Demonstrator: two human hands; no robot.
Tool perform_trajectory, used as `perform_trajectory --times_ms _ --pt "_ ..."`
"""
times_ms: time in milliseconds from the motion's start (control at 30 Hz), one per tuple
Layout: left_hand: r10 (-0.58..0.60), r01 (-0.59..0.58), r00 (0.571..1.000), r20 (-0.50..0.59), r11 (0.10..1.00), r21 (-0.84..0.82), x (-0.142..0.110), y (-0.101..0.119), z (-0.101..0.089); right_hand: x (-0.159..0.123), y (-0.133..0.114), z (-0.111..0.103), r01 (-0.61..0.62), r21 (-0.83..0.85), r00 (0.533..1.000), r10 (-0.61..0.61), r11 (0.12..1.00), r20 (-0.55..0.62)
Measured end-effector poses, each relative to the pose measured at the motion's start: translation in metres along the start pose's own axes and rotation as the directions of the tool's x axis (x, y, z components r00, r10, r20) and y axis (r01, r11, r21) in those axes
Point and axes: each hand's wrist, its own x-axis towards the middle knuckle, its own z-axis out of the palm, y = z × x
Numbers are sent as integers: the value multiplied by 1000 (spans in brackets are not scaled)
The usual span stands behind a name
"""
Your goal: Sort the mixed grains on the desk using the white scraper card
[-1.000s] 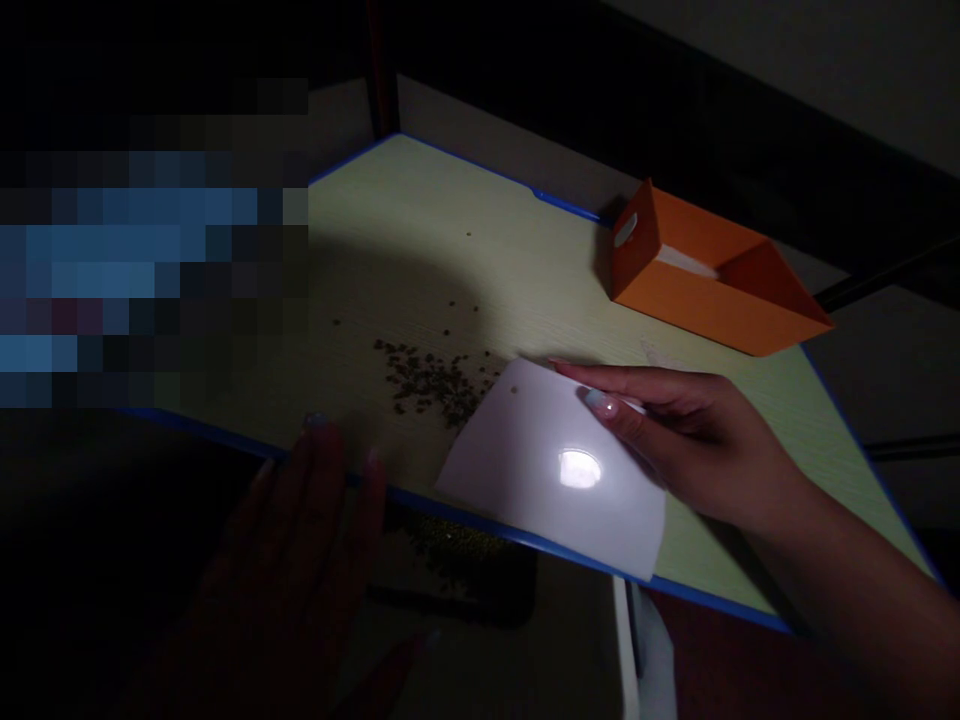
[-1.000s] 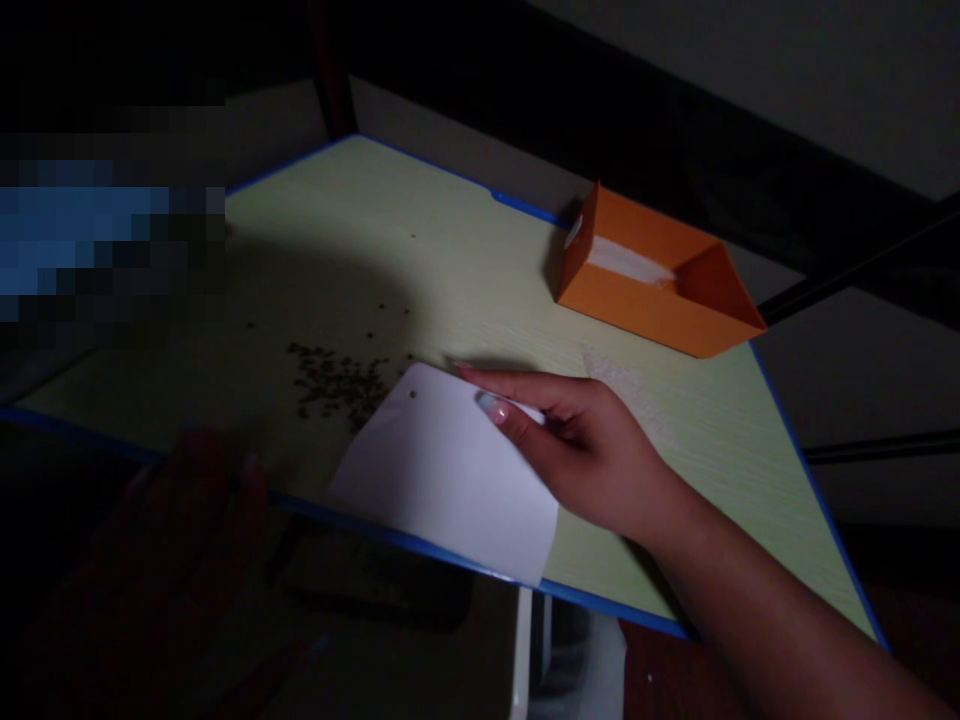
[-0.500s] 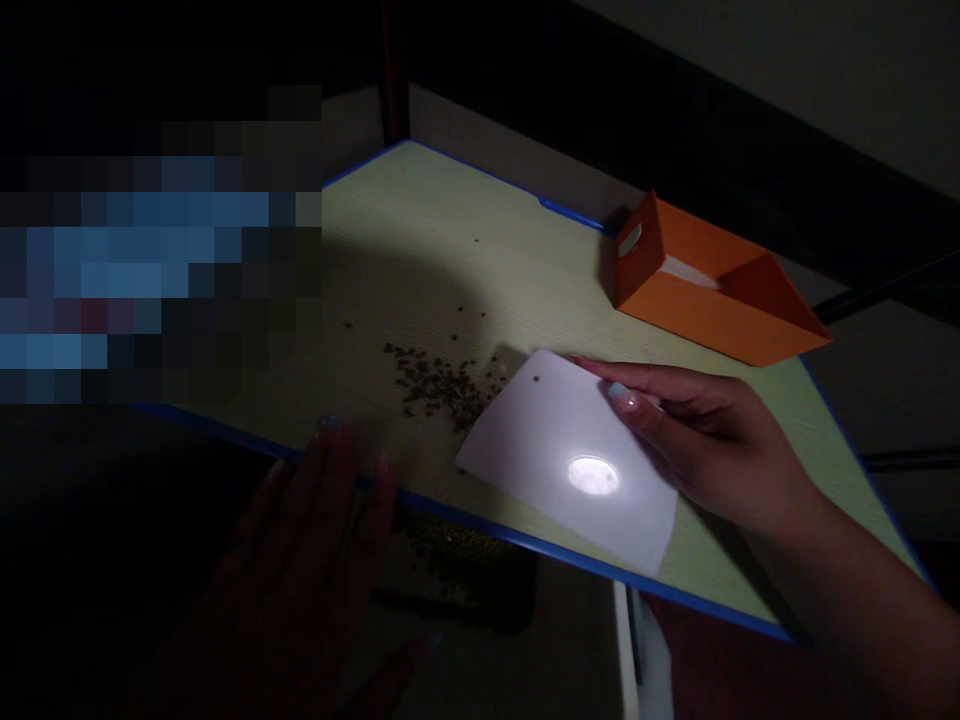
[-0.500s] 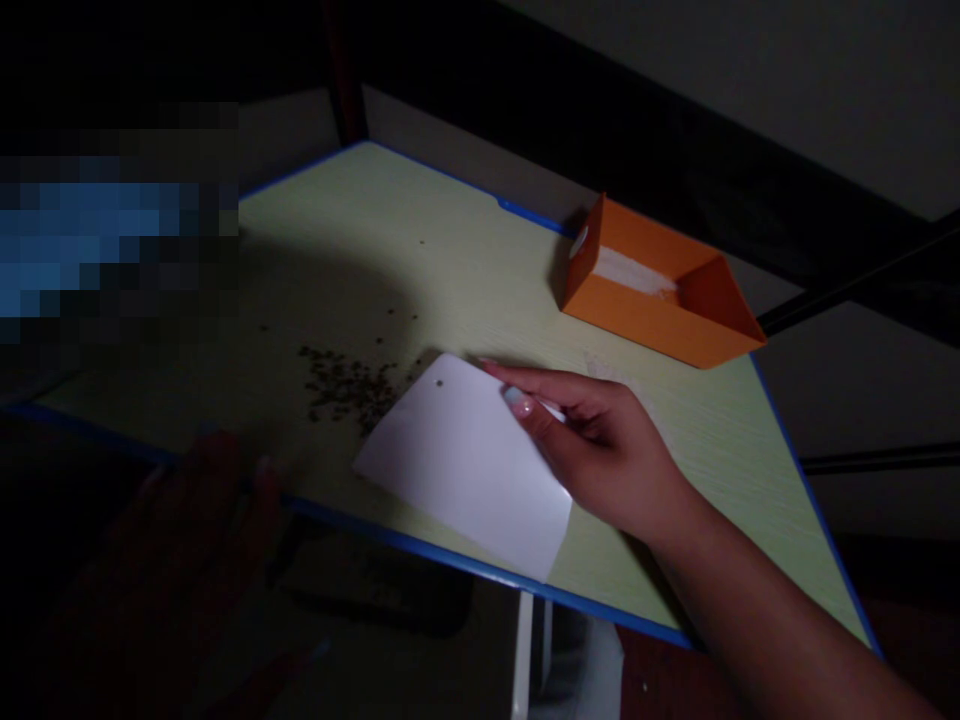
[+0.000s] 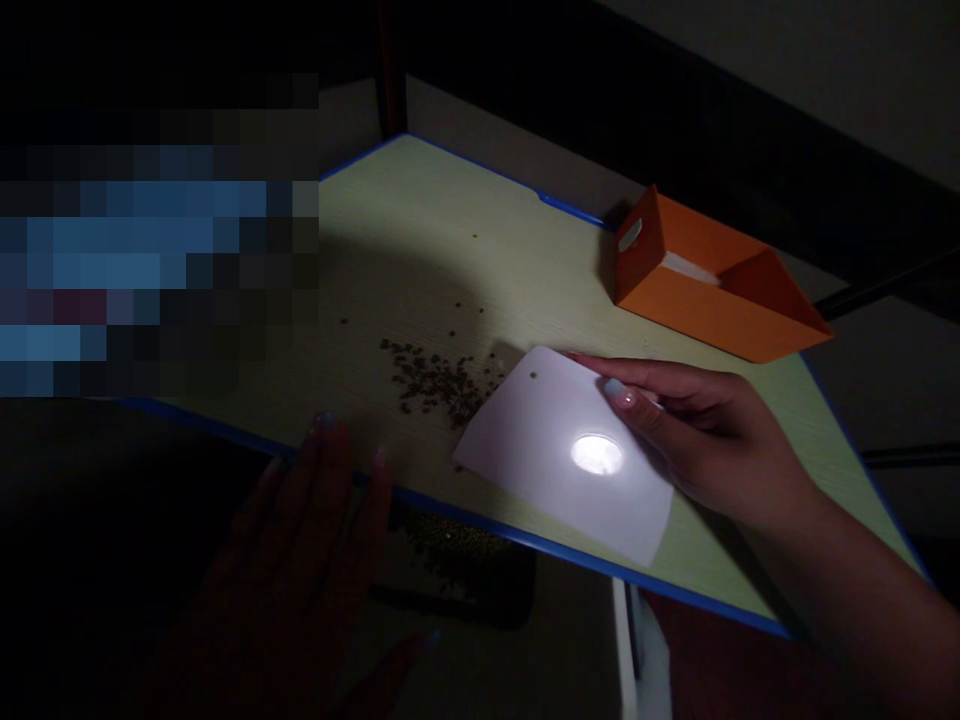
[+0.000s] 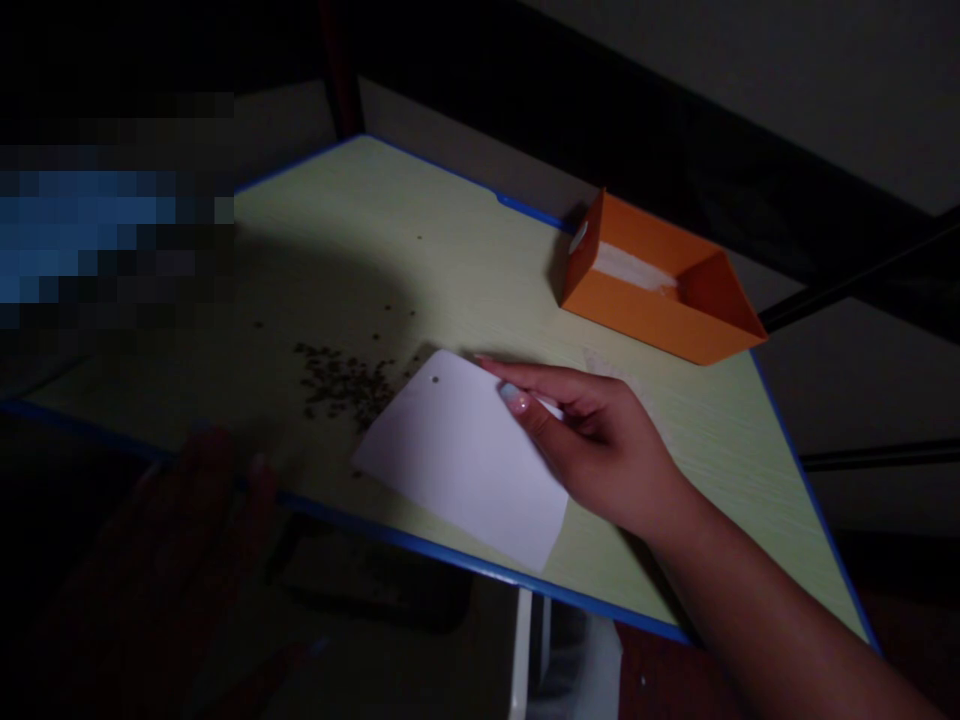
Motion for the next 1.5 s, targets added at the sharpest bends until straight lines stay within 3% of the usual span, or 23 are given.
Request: perform_trajectory --times_ms 133,267,333,1267,1500 --pt "-29 29 999 36 1000 6 0 0 -1 -2 2 1 -24 54 999 23 998 26" --pt "124 -125 992 10 989 76 -1 -7 2 -4 2 0 -39 54 999 38 998 33" --pt "139 -142 990 35 985 95 -2 -9 2 -3 1 -1 -26 57 1000 25 998 17" --pt "145 -148 989 40 987 69 -3 -12 0 -5 3 -7 12 32 999 -13 999 39" --pt "66 -66 998 19 998 -1 -2 -10 1 -6 8 -10 45 60 999 -43 997 -30"
